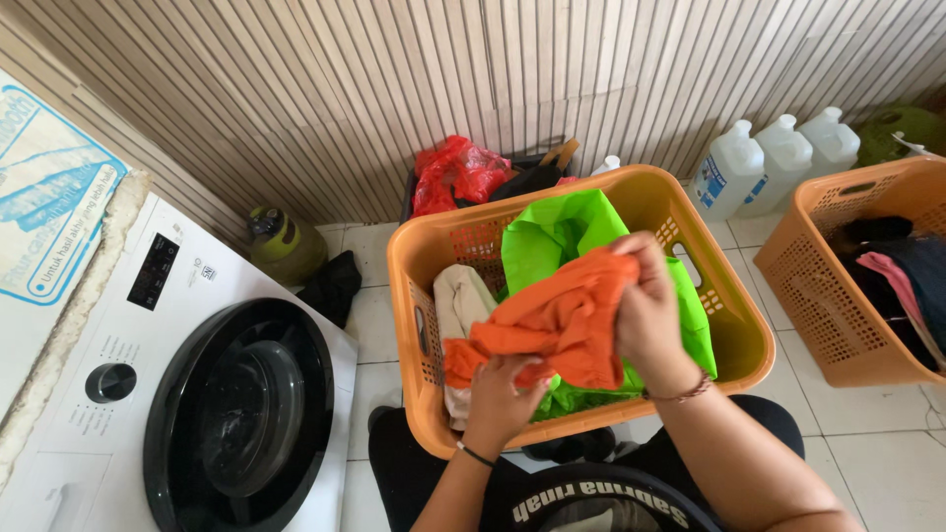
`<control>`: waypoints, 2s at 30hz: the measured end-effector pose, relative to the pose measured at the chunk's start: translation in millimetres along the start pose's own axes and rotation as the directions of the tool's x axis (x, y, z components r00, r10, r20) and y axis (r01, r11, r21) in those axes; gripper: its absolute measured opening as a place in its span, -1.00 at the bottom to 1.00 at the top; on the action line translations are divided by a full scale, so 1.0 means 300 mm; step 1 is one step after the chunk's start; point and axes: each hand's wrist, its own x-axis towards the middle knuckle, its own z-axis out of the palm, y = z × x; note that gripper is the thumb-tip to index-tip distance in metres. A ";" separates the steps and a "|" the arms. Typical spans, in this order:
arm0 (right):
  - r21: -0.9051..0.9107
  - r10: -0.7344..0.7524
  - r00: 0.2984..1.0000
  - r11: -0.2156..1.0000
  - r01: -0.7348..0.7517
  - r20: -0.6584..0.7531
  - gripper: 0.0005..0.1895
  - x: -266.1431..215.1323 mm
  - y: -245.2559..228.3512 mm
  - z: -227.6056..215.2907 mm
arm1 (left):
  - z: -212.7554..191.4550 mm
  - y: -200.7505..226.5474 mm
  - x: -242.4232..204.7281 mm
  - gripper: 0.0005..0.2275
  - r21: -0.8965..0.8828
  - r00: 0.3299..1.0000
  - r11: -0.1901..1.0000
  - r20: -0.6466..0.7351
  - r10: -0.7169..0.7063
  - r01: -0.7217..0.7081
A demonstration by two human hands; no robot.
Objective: The person sorts various items of clothing from a laundry basket by picking them up, shaking them out, and placing them into different piles or containers.
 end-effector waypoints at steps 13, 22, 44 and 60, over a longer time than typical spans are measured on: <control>0.240 0.181 0.969 0.946 -0.218 0.167 -0.76 -0.043 -0.052 -0.023 | 0.050 -0.019 0.160 -0.25 -0.876 0.992 0.479 -0.011 -0.123 0.049; 0.159 -0.136 0.989 0.977 0.144 -0.060 -0.76 0.046 -0.112 -0.196 | -0.269 -0.083 0.245 -0.76 -0.467 0.791 0.760 -0.604 0.099 -0.452; -0.747 0.279 0.933 0.664 -0.017 0.227 -0.44 -0.190 0.090 -0.051 | 0.033 0.066 -0.043 -0.77 -0.697 0.999 0.716 0.044 -0.028 0.051; -0.930 0.221 0.951 0.343 0.134 0.218 -0.57 -0.163 0.077 -0.148 | 0.016 -0.047 0.005 -0.77 -0.930 0.937 0.325 0.053 -0.345 0.172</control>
